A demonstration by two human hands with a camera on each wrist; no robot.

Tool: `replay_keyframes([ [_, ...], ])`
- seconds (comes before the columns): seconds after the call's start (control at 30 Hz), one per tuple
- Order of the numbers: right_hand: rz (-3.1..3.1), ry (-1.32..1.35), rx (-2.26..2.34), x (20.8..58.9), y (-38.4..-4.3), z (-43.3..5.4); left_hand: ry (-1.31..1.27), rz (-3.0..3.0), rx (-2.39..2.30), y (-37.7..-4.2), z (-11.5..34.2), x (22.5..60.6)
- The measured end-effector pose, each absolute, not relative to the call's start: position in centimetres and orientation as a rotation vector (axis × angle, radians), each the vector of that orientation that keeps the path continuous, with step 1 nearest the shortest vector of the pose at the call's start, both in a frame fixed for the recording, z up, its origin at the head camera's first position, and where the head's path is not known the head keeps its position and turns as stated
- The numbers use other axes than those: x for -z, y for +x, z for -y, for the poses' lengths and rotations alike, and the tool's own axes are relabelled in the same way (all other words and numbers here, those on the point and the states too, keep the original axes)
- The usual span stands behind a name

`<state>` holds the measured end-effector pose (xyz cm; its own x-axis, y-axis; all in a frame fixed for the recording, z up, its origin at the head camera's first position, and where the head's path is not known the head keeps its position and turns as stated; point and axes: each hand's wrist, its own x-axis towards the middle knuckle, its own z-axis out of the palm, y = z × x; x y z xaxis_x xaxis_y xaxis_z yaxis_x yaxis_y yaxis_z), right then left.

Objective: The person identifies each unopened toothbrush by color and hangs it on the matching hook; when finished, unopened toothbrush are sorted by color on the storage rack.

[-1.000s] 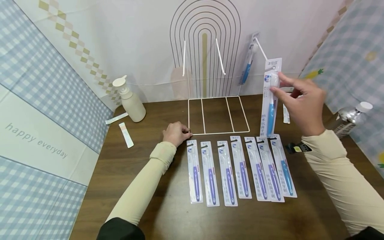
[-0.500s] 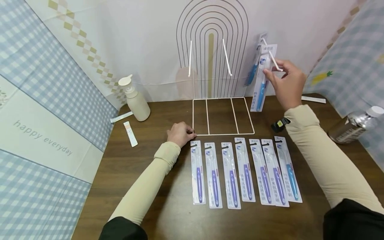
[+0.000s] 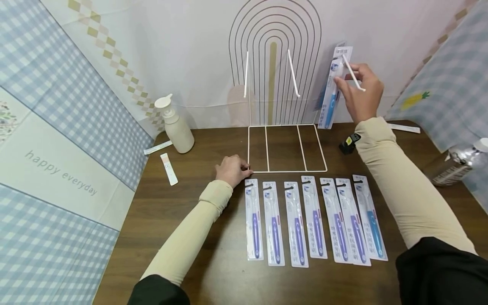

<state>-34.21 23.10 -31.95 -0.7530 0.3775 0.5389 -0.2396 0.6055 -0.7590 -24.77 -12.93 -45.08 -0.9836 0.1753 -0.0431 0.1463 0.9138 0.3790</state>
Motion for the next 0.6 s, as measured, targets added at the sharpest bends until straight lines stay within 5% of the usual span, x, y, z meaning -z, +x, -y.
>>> replay_keyframes([
  [0.3,2.068,-0.088,-1.197,32.7,-32.6,-23.7,0.253,-3.018,-0.586,-24.8,13.3,45.3],
  [0.6,2.101,-0.034,-1.207,34.4,-26.0,-25.9,0.261,-3.011,-0.579,-24.5,13.3,45.2],
])
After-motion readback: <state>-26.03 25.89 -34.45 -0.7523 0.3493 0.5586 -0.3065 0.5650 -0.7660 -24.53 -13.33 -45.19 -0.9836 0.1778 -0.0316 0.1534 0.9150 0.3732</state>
